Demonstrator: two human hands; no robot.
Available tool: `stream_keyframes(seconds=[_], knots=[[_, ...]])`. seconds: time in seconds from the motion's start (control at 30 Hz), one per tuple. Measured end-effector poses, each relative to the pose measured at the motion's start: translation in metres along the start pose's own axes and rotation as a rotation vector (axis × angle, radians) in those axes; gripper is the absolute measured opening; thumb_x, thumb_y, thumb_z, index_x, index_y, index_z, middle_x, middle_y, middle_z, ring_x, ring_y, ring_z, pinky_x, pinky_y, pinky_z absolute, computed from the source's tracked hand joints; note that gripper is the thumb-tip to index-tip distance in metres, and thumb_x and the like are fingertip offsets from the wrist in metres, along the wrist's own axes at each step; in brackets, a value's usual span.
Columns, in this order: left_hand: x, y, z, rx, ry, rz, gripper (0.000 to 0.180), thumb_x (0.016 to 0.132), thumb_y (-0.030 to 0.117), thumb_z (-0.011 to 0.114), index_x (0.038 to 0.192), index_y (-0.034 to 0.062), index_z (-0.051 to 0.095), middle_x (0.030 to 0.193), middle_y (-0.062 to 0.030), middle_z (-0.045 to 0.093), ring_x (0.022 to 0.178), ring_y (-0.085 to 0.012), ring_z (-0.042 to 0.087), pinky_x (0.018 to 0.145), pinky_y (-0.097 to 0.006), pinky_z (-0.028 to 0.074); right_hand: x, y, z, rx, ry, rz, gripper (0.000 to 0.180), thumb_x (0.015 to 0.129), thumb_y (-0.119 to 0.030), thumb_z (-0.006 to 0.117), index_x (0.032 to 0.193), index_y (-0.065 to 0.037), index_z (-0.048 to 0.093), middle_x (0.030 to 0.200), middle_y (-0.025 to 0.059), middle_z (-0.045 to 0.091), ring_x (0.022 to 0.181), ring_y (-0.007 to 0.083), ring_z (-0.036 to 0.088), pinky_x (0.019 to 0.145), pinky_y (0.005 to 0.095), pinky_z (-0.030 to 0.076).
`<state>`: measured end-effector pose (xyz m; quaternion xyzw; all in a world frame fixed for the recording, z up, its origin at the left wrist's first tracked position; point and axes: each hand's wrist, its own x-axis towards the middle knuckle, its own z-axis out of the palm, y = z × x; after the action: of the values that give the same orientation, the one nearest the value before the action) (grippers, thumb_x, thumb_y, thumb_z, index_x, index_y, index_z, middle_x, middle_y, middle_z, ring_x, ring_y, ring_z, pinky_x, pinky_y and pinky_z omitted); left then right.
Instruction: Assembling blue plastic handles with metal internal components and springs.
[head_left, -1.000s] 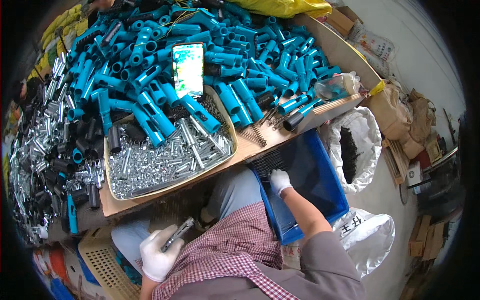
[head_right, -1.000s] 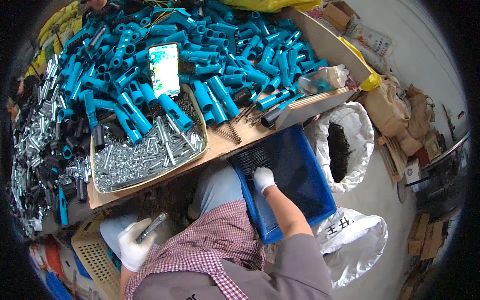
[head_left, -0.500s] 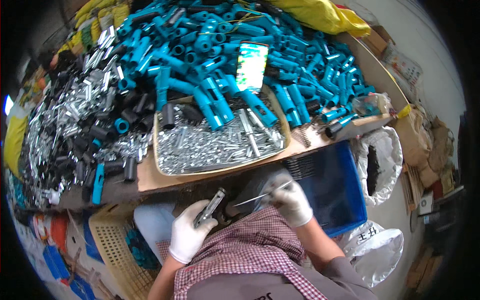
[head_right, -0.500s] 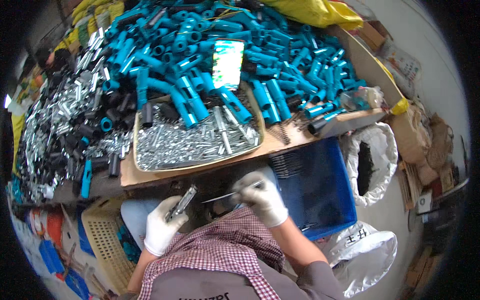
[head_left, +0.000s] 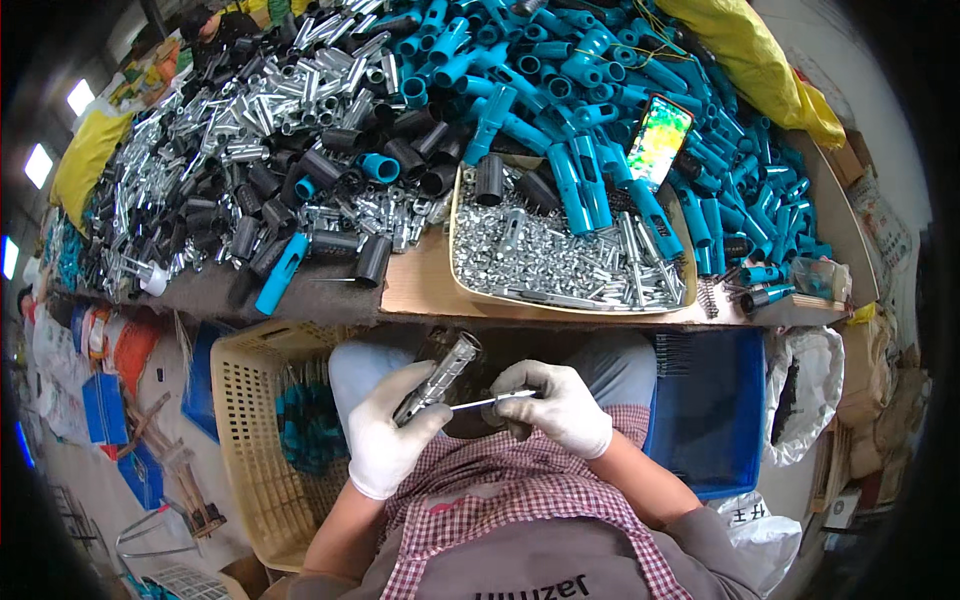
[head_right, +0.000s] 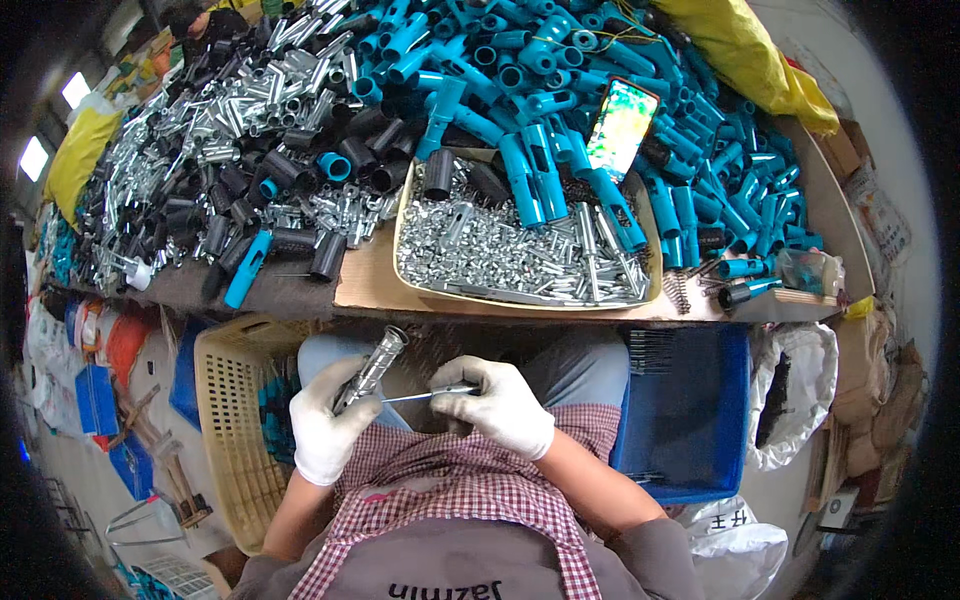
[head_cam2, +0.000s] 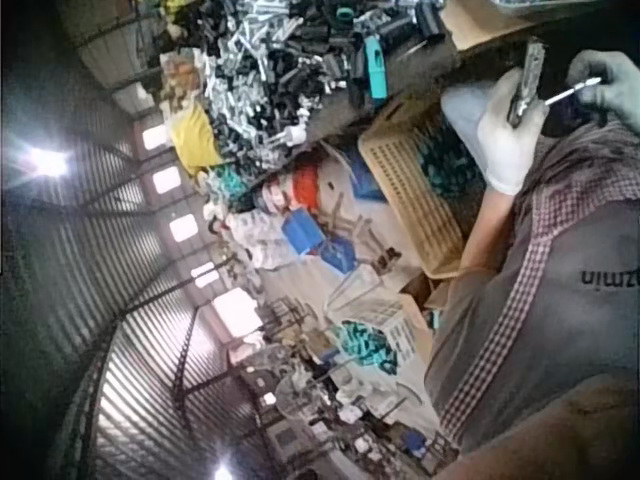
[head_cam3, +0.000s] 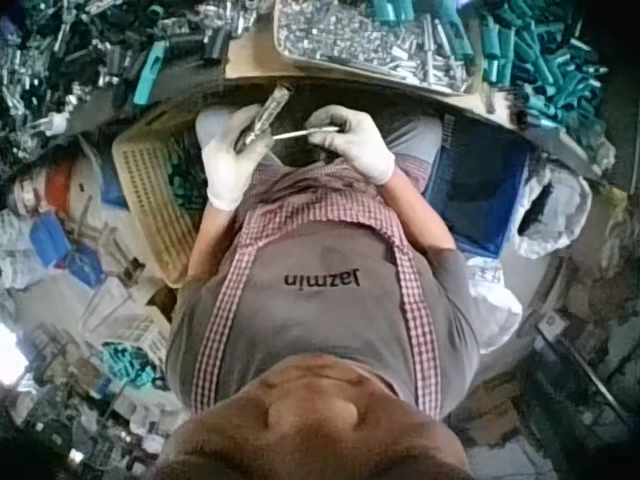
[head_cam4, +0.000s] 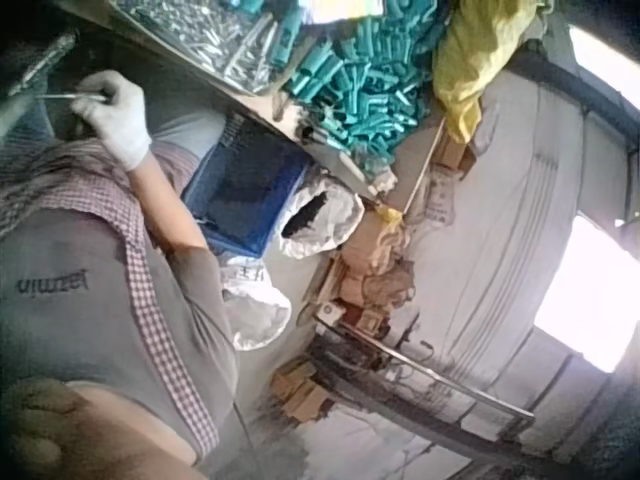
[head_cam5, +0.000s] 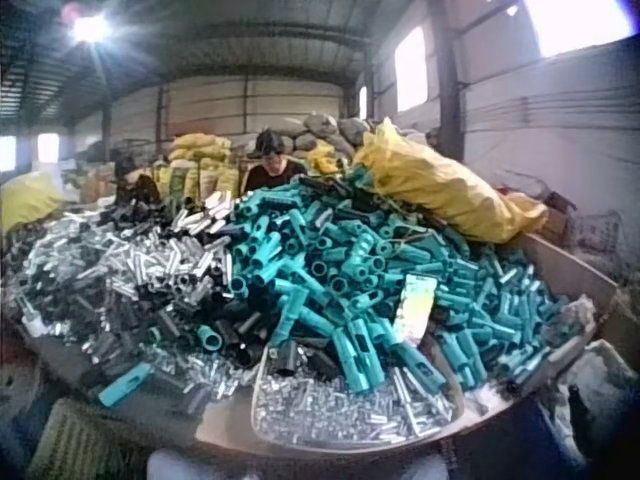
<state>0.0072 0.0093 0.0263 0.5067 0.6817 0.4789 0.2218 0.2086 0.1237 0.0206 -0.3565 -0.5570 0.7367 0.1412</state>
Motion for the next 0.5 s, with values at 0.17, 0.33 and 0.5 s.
stream_keyframes(seconds=[0.17, 0.33, 0.5], knots=[[0.004, -0.003, -0.001, -0.071, -0.029, 0.074, 0.047, 0.073, 0.020, 0.080, 0.110, -0.0059, 0.066, 0.090, -0.0137, 0.070, 0.079, -0.0203, 0.067, 0.075, -0.031, 0.053, 0.004, 0.014, -0.005, 0.036, -0.068, -0.038, 0.014, 0.087, -0.005, 0.068, 0.099, 0.001, 0.065, 0.080, 0.0023, 0.062, 0.065, 0.0077, 0.057, 0.058, 0.0242, 0.048], [0.010, -0.009, -0.007, -0.192, -0.155, -0.103, 0.049, 0.074, 0.021, 0.081, 0.112, -0.0062, 0.066, 0.095, -0.0154, 0.071, 0.084, -0.0233, 0.069, 0.077, -0.032, 0.053, -0.007, 0.006, 0.003, -0.091, 0.006, -0.188, 0.011, 0.086, -0.004, 0.069, 0.095, 0.001, 0.064, 0.083, 0.0024, 0.062, 0.072, 0.0085, 0.056, 0.065, 0.0250, 0.048], [0.004, -0.008, -0.006, -0.088, -0.105, 0.043, 0.050, 0.073, 0.021, 0.082, 0.113, -0.0044, 0.067, 0.095, -0.0146, 0.072, 0.085, -0.0235, 0.070, 0.078, -0.032, 0.054, 0.001, 0.009, -0.009, -0.230, 0.194, -0.081, 0.011, 0.086, -0.003, 0.069, 0.096, 0.001, 0.065, 0.084, 0.0033, 0.064, 0.077, 0.0092, 0.059, 0.070, 0.0269, 0.050]])
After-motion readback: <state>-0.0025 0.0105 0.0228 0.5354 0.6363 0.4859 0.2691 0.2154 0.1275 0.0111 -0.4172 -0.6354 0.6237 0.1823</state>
